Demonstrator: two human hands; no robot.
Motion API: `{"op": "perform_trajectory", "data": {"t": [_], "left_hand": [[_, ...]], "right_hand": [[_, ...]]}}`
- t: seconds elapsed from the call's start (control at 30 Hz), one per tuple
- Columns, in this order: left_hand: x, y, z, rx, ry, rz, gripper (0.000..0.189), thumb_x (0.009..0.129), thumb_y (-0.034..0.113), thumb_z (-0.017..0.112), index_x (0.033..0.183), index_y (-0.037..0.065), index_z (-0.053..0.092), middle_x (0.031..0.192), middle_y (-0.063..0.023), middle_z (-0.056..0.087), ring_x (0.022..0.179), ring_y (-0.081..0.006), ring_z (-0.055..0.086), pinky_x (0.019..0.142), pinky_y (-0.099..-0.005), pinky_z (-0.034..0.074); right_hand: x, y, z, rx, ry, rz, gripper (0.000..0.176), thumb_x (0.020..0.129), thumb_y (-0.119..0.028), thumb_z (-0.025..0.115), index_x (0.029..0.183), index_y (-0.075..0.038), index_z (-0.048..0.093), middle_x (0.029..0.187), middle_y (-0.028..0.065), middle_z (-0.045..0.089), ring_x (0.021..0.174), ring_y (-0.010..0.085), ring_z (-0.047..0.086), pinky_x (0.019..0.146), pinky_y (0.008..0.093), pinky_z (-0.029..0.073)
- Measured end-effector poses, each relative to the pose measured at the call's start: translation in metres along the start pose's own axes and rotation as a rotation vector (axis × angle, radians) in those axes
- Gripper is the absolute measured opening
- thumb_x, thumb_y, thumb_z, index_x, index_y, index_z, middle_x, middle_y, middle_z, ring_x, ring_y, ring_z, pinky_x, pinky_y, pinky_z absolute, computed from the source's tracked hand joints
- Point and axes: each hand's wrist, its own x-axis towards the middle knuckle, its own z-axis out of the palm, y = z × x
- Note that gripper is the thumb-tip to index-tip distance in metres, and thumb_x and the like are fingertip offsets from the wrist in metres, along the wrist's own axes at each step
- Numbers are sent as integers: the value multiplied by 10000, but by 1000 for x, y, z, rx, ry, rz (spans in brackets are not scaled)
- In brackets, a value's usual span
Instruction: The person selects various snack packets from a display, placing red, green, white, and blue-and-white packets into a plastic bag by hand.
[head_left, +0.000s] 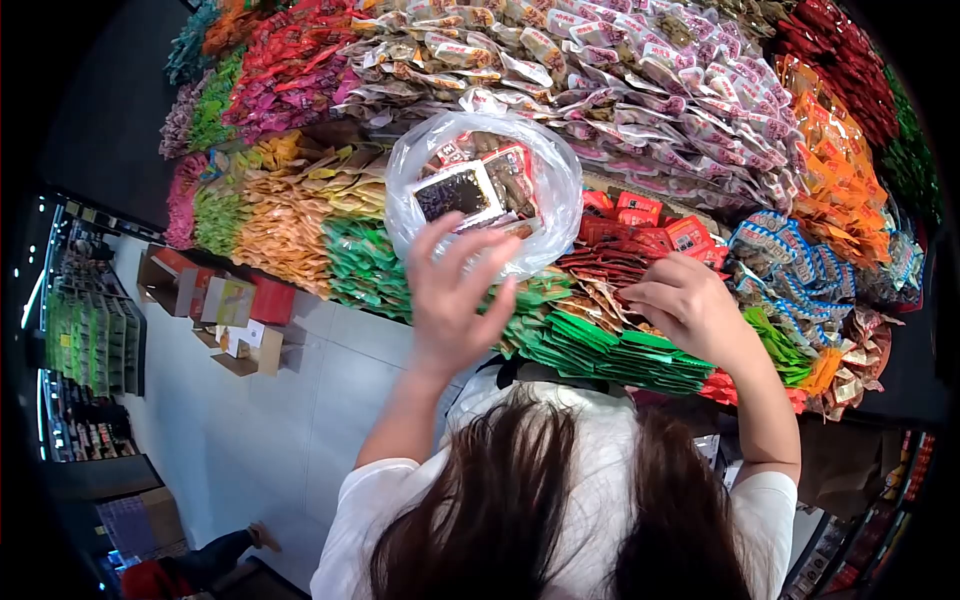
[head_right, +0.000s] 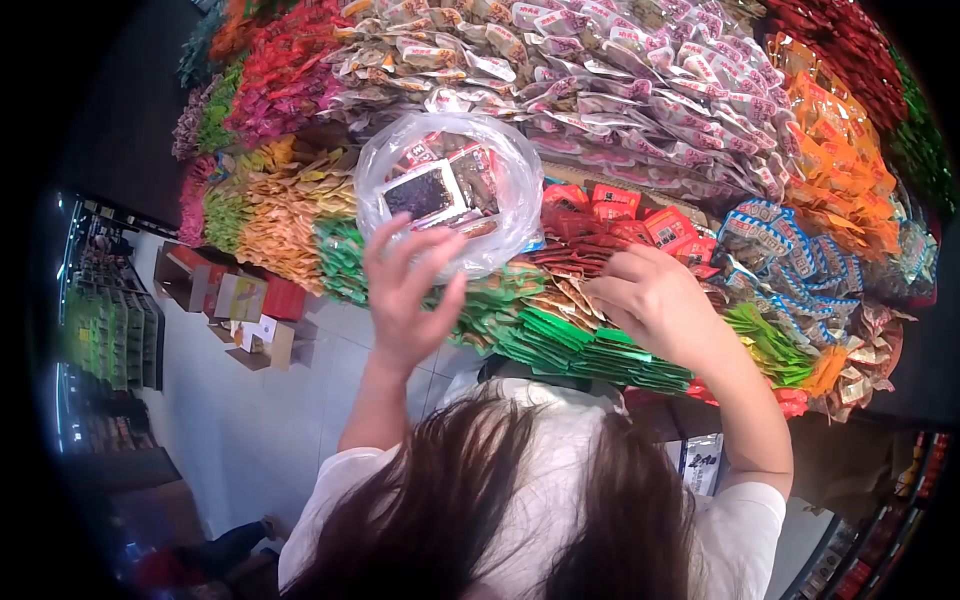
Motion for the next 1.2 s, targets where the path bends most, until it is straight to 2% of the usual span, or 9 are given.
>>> {"op": "perform_trajectory", "data": {"t": [0.13,0.37,0.43,0.47,0.6,0.7,0.87,1.03,1.2], "left_hand": [[-11,-42,-26,275,-181,-155,343,778,180,729,1109,141,647,1266,-70,538,1340,-376,349,1104,-587,254],[-35,-60,-25,58,-136,-232,266,785,179,726,1019,103,625,1315,-97,525,1321,-394,379,1105,-588,254],[-40,-60,-24,7,-122,-258,257,786,166,724,1014,100,625,1331,-124,526,1304,-399,397,1105,-570,268],[-42,-59,-26,36,-134,-256,262,775,93,727,1015,77,623,1382,-128,524,1335,-382,389,1081,-492,331],[-50,-62,-22,34,-91,-264,253,775,92,726,1008,79,627,1405,-140,515,1338,-389,389,1078,-490,332],[-51,-62,-22,-21,-72,-275,216,797,140,708,992,88,631,1397,-165,515,1301,-432,414,1102,-564,283],[-52,-62,-18,-53,-45,-275,192,798,113,710,974,87,638,1406,-172,510,1305,-429,417,1079,-519,334],[-52,-60,-17,-61,-11,-261,158,813,93,715,949,57,642,1418,-174,510,1333,-384,424,1085,-468,332],[-57,-63,-13,-26,-7,-247,161,820,64,696,960,35,621,1425,-163,506,1344,-367,419,1092,-464,332]], "right_hand": [[65,-25,29,148,246,-142,192,783,-48,649,967,-21,694,911,114,646,852,303,631,747,404,530],[163,-40,97,129,298,-85,253,823,-94,671,1047,23,660,1065,181,654,948,360,651,808,419,545],[175,-51,99,10,93,166,436,809,-208,712,1122,76,607,1130,227,623,962,379,648,831,418,541],[180,-56,99,-10,37,209,642,774,-297,745,1212,123,536,1173,262,594,1011,378,637,860,407,540],[188,-64,112,-213,42,233,775,750,-374,756,1262,144,491,1194,279,582,1137,359,589,892,390,538],[190,-60,118,-238,86,256,759,757,-368,746,1265,136,494,1183,276,589,1120,361,601,889,393,539],[191,-65,109,-186,11,270,757,766,-372,719,1289,125,487,1170,279,601,1087,368,618,852,402,555],[202,-74,130,-343,107,346,748,702,-327,740,1226,154,510,1133,352,585,1019,434,620,805,412,566],[188,-74,130,-173,272,315,628,732,-230,662,1182,182,512,1091,357,597,1007,428,631,804,425,566]]}}
